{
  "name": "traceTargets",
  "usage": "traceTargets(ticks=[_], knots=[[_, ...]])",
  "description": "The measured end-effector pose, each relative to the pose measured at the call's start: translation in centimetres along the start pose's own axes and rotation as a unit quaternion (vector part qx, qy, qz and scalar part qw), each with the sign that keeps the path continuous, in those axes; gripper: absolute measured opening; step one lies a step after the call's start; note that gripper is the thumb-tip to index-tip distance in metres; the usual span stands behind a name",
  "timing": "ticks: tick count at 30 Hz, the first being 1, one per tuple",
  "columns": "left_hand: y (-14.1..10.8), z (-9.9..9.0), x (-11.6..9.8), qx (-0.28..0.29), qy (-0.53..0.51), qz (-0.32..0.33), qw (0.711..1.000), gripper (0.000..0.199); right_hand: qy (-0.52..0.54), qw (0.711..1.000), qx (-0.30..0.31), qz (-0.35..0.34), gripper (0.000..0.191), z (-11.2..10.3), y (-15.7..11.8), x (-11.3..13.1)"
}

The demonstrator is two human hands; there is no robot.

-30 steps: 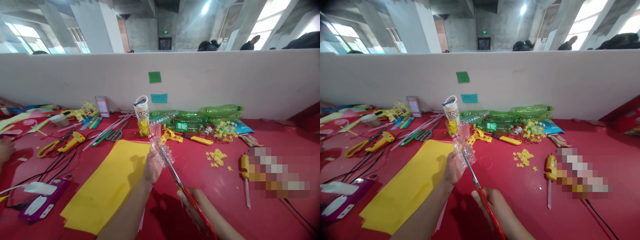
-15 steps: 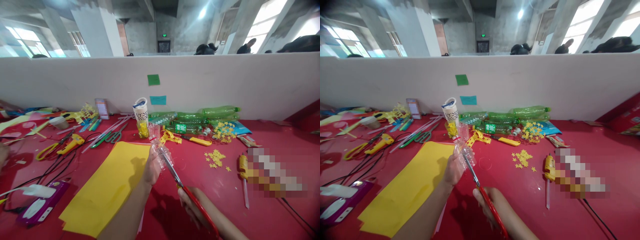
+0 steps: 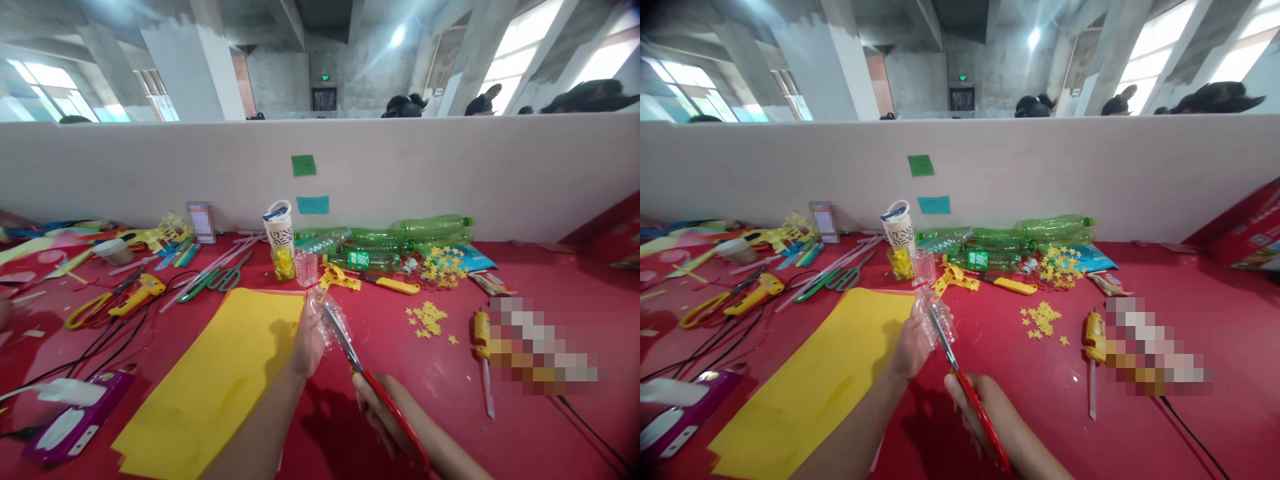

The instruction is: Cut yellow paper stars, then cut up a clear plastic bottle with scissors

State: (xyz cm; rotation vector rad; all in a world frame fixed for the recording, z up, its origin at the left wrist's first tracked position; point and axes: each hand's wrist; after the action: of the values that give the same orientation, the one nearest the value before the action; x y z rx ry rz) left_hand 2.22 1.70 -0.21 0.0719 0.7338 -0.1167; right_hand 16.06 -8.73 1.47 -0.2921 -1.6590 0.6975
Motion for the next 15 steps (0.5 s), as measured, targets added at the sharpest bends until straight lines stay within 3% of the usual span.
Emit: traceTargets(ticks=[3,8,15], knots=[[-0.24,0.34,0.11,0.001,0.004,-0.015,1.000,0.064,0.000,1.000,-0.006,-0.003,0.060,0.19,-0.07,0.21],[-0.32,0.28,0.08,0.006,0.003,-0.023,1.000,0.065,-0.027,0.997,-0.045,0.050,0.055,0.75,-0.25,0.43],[-0.48,0.50,0.45,0.019,0.019,-0.008,1.000,0.065,0.025,1.000,-0.004,-0.014,0.060,0.09,0.14,0.06]])
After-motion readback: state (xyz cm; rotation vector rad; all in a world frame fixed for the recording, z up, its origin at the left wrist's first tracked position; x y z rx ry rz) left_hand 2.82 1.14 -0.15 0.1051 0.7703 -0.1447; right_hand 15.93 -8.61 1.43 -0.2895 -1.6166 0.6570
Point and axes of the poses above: each hand's wrist, its own y-axis towards the middle knuckle, its own z-axis out of the palm, x = y × z, and after that the axes turned 8 degrees about z, right-handed
